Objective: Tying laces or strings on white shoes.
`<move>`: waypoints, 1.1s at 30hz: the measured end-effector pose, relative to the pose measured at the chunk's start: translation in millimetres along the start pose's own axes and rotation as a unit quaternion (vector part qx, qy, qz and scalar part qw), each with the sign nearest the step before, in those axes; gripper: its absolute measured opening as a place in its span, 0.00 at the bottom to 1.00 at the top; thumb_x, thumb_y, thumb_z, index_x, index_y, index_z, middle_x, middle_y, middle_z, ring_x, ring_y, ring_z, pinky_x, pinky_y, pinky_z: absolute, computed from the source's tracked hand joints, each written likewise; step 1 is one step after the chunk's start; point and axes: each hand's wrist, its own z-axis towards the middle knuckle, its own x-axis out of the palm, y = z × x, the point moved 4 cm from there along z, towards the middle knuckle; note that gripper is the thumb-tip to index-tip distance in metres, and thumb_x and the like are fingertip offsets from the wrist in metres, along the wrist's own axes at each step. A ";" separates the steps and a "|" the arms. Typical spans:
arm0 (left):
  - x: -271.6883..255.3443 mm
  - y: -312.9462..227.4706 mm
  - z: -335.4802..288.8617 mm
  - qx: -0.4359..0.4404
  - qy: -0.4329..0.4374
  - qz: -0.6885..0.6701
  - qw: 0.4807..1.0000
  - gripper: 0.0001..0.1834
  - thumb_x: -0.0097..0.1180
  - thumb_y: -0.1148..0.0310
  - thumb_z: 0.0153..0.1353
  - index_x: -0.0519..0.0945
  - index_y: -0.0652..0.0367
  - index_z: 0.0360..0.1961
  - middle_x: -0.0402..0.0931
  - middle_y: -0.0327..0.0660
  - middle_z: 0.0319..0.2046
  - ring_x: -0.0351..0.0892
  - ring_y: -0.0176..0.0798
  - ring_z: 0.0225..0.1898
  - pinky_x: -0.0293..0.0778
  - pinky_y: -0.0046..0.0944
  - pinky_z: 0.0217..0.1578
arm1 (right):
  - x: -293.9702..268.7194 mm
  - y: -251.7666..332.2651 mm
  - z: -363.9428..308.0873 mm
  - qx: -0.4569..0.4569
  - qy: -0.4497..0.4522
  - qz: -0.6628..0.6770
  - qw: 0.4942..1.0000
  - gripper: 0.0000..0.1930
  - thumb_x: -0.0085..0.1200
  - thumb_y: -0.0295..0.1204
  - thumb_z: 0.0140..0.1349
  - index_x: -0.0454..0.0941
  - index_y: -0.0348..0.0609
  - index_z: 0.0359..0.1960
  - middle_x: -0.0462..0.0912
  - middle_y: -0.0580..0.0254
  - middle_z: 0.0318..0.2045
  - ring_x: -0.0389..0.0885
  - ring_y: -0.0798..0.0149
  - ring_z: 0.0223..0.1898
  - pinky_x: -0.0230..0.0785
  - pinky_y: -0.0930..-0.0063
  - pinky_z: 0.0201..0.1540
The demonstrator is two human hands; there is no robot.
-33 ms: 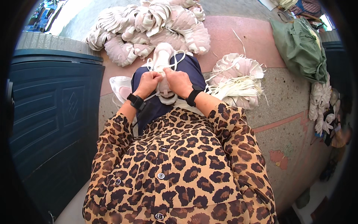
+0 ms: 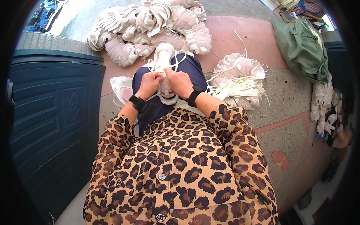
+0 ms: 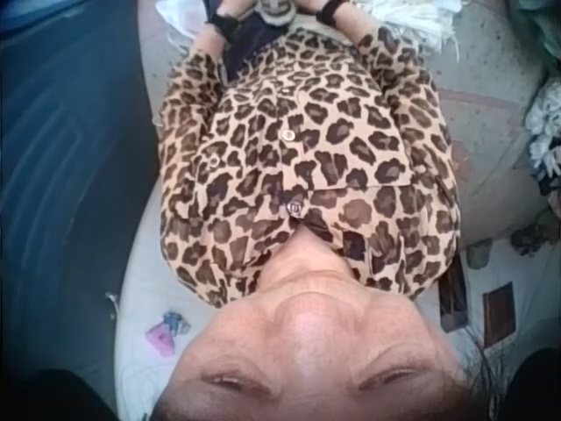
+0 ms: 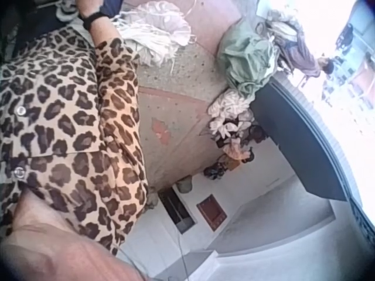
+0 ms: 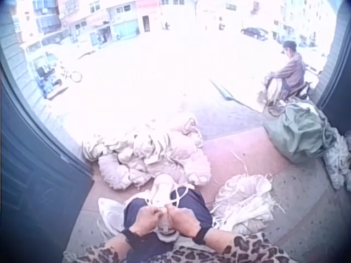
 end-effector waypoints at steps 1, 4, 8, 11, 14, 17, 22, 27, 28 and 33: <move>0.3 -3.8 -1.7 0.054 -0.043 0.049 0.996 0.07 0.51 0.74 0.49 0.77 0.65 0.28 0.76 0.52 0.25 0.77 0.50 0.30 0.71 0.40 0.32 | 0.7 1.1 1.0 0.001 0.002 -0.018 1.000 0.17 0.46 0.25 0.50 0.68 0.39 0.45 0.79 0.51 0.24 0.79 0.54 0.26 0.71 0.63 0.28; -0.2 -10.7 -8.0 0.139 -0.142 0.089 0.976 0.10 0.49 0.76 0.49 0.75 0.65 0.35 0.76 0.51 0.24 0.77 0.50 0.30 0.71 0.41 0.33 | 2.1 0.6 1.0 0.004 0.009 -0.028 1.000 0.19 0.46 0.24 0.49 0.67 0.40 0.46 0.78 0.52 0.22 0.79 0.54 0.25 0.71 0.64 0.27; 5.1 -10.6 -3.3 0.110 -0.133 0.117 0.978 0.13 0.48 0.75 0.49 0.72 0.62 0.39 0.76 0.52 0.27 0.76 0.54 0.32 0.71 0.47 0.35 | 2.2 -2.0 1.4 0.012 0.014 0.017 1.000 0.19 0.46 0.24 0.50 0.67 0.38 0.47 0.78 0.50 0.24 0.79 0.51 0.28 0.71 0.62 0.31; 6.0 -2.6 1.7 0.041 -0.083 0.037 0.995 0.14 0.49 0.75 0.49 0.73 0.63 0.39 0.76 0.53 0.27 0.76 0.53 0.33 0.71 0.46 0.36 | 8.0 -10.0 4.0 0.036 -0.006 0.080 0.996 0.18 0.46 0.24 0.52 0.66 0.37 0.47 0.78 0.48 0.27 0.78 0.49 0.32 0.70 0.60 0.35; 7.6 7.4 4.1 0.035 -0.096 -0.026 0.994 0.16 0.50 0.76 0.49 0.71 0.67 0.42 0.76 0.46 0.24 0.77 0.41 0.27 0.71 0.36 0.30 | 9.5 -20.4 7.4 0.051 -0.033 0.202 0.978 0.17 0.46 0.25 0.53 0.67 0.37 0.47 0.78 0.48 0.30 0.77 0.49 0.34 0.69 0.60 0.37; 9.9 10.4 5.4 -0.015 -0.063 -0.136 0.989 0.18 0.50 0.76 0.50 0.69 0.70 0.44 0.76 0.45 0.23 0.76 0.37 0.26 0.70 0.34 0.30 | 10.6 -26.4 11.1 0.069 -0.054 0.242 0.966 0.17 0.46 0.25 0.53 0.67 0.37 0.46 0.78 0.48 0.28 0.77 0.49 0.34 0.68 0.60 0.37; 6.5 -2.7 0.9 0.027 -0.101 -0.039 0.994 0.18 0.48 0.76 0.48 0.70 0.68 0.43 0.76 0.51 0.23 0.78 0.49 0.31 0.71 0.41 0.35 | 2.7 -8.1 5.7 0.069 -0.027 0.082 0.994 0.19 0.46 0.22 0.50 0.67 0.36 0.47 0.78 0.51 0.26 0.78 0.49 0.31 0.70 0.62 0.34; 9.9 3.7 3.6 0.030 -0.127 -0.029 0.991 0.20 0.49 0.76 0.48 0.68 0.70 0.45 0.76 0.48 0.22 0.77 0.45 0.28 0.71 0.38 0.33 | 4.7 -0.8 2.9 0.062 0.012 -0.021 0.998 0.18 0.47 0.24 0.53 0.66 0.37 0.47 0.77 0.46 0.26 0.77 0.48 0.28 0.70 0.60 0.31; 10.6 5.6 3.8 0.022 -0.117 -0.082 0.990 0.21 0.51 0.75 0.48 0.68 0.71 0.45 0.76 0.45 0.22 0.77 0.41 0.25 0.71 0.34 0.31 | 5.2 -4.9 5.1 0.032 -0.007 0.005 0.999 0.20 0.47 0.22 0.50 0.66 0.36 0.48 0.78 0.47 0.26 0.78 0.49 0.29 0.70 0.61 0.31; 6.6 -3.7 -0.7 0.083 -0.136 0.010 0.987 0.20 0.53 0.74 0.47 0.71 0.66 0.44 0.76 0.44 0.23 0.74 0.48 0.28 0.71 0.40 0.32 | 1.6 -12.3 16.4 -0.041 -0.022 0.101 0.994 0.17 0.48 0.22 0.50 0.67 0.34 0.44 0.77 0.47 0.24 0.78 0.51 0.28 0.70 0.62 0.32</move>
